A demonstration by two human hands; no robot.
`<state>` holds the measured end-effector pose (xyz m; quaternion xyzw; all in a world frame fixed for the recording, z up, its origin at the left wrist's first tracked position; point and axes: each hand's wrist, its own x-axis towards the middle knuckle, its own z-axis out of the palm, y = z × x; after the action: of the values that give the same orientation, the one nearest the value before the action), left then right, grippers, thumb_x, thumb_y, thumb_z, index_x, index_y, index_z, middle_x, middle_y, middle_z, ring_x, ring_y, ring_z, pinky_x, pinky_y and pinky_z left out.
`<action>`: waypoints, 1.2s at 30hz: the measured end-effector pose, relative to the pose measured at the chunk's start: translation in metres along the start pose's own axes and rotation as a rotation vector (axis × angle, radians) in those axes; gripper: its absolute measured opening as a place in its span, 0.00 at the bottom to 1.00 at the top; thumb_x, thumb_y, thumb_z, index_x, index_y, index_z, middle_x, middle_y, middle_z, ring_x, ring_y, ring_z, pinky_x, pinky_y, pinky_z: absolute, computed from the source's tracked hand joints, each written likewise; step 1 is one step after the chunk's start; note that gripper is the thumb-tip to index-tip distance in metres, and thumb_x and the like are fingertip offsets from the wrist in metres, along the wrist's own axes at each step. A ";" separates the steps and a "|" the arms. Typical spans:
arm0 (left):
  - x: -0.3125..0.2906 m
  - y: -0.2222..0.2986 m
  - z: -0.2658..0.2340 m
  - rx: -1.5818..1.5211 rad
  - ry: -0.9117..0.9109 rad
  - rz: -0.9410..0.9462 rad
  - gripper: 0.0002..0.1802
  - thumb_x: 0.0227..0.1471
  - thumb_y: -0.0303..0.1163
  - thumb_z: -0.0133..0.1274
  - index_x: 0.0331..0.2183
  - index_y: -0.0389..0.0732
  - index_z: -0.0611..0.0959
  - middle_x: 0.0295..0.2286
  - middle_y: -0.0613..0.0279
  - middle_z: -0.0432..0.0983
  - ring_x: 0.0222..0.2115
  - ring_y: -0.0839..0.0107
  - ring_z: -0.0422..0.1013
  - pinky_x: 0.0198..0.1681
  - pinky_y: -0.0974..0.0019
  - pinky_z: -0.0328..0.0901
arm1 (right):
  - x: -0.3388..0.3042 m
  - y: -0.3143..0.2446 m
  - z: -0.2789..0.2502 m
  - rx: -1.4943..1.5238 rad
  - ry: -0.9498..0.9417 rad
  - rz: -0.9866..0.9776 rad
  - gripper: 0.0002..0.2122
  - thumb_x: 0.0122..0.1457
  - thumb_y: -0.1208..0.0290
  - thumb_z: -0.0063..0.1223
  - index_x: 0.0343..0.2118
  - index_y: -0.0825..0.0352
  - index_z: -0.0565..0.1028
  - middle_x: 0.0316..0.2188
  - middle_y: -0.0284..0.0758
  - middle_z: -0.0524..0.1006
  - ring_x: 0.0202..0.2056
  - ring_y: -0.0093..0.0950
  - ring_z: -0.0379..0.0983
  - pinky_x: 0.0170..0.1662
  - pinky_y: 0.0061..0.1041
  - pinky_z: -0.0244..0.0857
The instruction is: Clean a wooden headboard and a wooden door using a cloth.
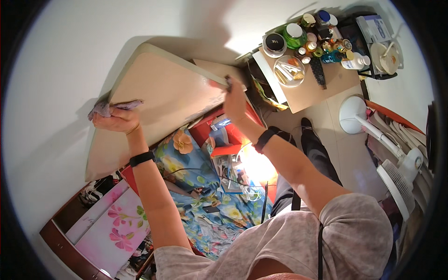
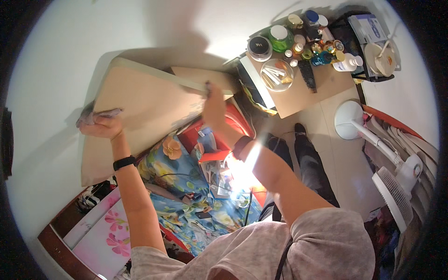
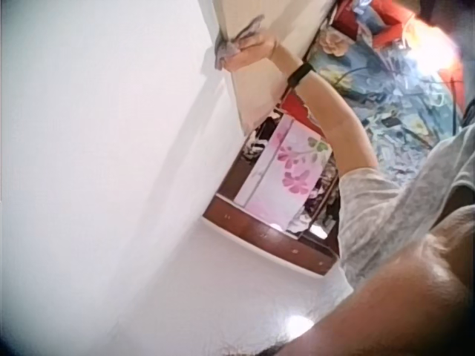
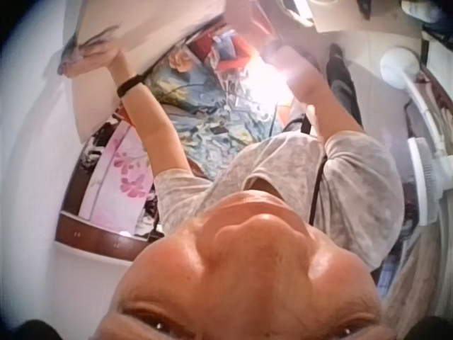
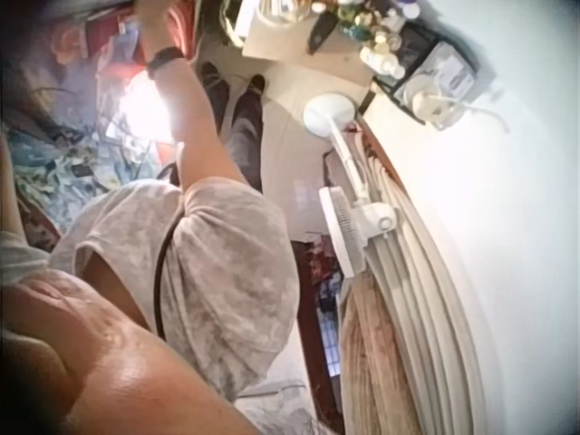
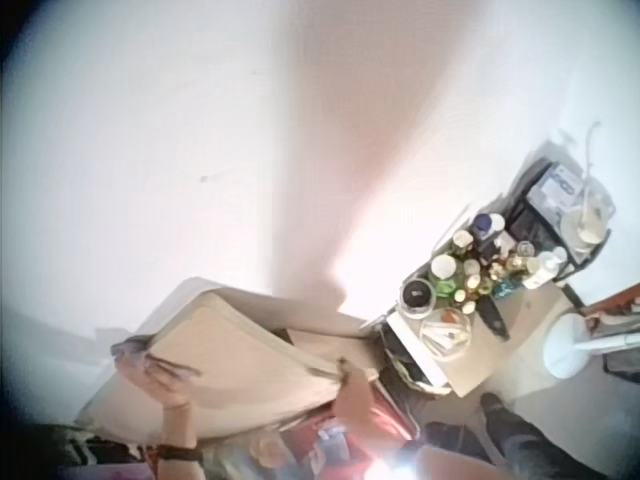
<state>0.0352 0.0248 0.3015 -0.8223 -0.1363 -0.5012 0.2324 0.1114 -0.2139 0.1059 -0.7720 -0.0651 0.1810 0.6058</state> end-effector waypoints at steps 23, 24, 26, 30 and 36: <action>-0.003 -0.004 -0.005 -0.038 -0.056 -0.085 0.25 0.59 0.47 0.37 0.38 0.29 0.66 0.34 0.44 0.64 0.36 0.51 0.64 0.42 0.50 0.60 | 0.043 0.207 0.036 0.164 -0.364 0.573 0.18 0.54 0.82 0.41 0.50 0.72 0.70 0.44 0.50 0.75 0.51 0.41 0.69 0.51 0.32 0.61; -0.002 -0.002 -0.006 0.004 -0.058 -0.069 0.26 0.59 0.47 0.37 0.38 0.28 0.66 0.35 0.44 0.64 0.36 0.50 0.64 0.42 0.49 0.60 | 0.033 0.192 0.032 0.155 -0.362 0.571 0.18 0.54 0.82 0.41 0.50 0.72 0.70 0.44 0.50 0.75 0.51 0.41 0.69 0.51 0.32 0.61; 0.001 0.021 0.017 -0.003 -0.019 -0.086 0.26 0.59 0.47 0.37 0.39 0.28 0.67 0.35 0.44 0.64 0.36 0.50 0.64 0.42 0.49 0.60 | 0.043 0.169 0.006 0.428 -0.058 0.342 0.20 0.53 0.82 0.43 0.50 0.73 0.68 0.41 0.51 0.75 0.49 0.44 0.70 0.52 0.33 0.61; 0.000 -0.019 -0.018 0.060 -0.057 -0.036 0.27 0.59 0.47 0.37 0.41 0.27 0.67 0.36 0.42 0.64 0.37 0.48 0.64 0.42 0.49 0.59 | -0.023 -0.016 0.003 0.140 -0.151 -0.029 0.24 0.52 0.86 0.35 0.54 0.71 0.64 0.48 0.51 0.70 0.51 0.45 0.66 0.55 0.37 0.59; -0.001 -0.001 -0.002 0.068 -0.046 -0.038 0.26 0.59 0.47 0.37 0.41 0.28 0.67 0.37 0.43 0.64 0.37 0.49 0.64 0.41 0.50 0.60 | -0.002 0.027 0.002 0.012 -0.028 -0.096 0.23 0.53 0.84 0.36 0.55 0.69 0.63 0.44 0.48 0.70 0.48 0.45 0.66 0.54 0.38 0.59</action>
<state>0.0326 0.0244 0.3022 -0.8225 -0.1742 -0.4815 0.2475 0.1056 -0.2199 0.0805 -0.7616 -0.1095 0.1628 0.6176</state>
